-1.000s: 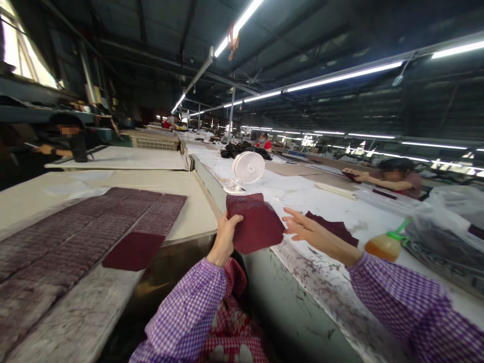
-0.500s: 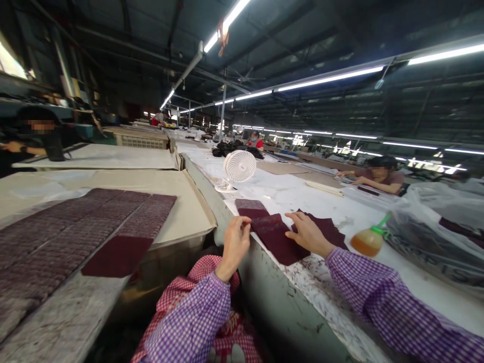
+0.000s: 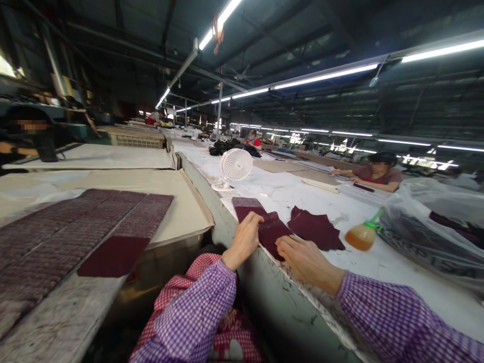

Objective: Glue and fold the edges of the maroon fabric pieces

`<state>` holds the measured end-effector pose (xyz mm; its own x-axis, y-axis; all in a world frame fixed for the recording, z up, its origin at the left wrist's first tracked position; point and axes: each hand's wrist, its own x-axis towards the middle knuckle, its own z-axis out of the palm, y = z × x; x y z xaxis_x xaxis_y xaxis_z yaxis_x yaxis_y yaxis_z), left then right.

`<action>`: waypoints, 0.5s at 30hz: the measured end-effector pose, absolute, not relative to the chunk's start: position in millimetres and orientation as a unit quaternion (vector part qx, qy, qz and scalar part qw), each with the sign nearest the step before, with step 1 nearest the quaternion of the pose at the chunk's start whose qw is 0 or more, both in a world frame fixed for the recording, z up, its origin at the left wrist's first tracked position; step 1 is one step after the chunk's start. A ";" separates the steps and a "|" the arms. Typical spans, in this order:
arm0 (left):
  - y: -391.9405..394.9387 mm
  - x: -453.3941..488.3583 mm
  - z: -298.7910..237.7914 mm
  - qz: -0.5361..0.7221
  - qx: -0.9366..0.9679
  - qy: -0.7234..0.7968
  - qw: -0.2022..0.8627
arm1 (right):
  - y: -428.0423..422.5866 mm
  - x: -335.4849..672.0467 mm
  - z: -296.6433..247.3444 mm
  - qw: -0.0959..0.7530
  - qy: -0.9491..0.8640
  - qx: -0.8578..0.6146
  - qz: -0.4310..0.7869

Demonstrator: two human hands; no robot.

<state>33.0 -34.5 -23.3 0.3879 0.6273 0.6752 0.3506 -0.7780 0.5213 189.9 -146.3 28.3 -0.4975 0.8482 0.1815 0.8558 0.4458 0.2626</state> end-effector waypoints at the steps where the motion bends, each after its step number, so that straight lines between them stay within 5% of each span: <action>1: -32.7 33.5 -22.8 0.464 0.821 0.295 0.153 | -147.1 189.7 30.1 0.022 -0.850 -0.502 -0.157; 9: -30.9 38.2 -19.4 0.442 0.832 0.312 0.122 | -146.9 180.5 38.0 0.003 -0.853 -0.497 -0.162; 15: -36.6 38.3 -27.4 0.467 0.811 0.328 0.127 | -135.6 206.6 42.9 0.176 -0.788 -0.586 0.066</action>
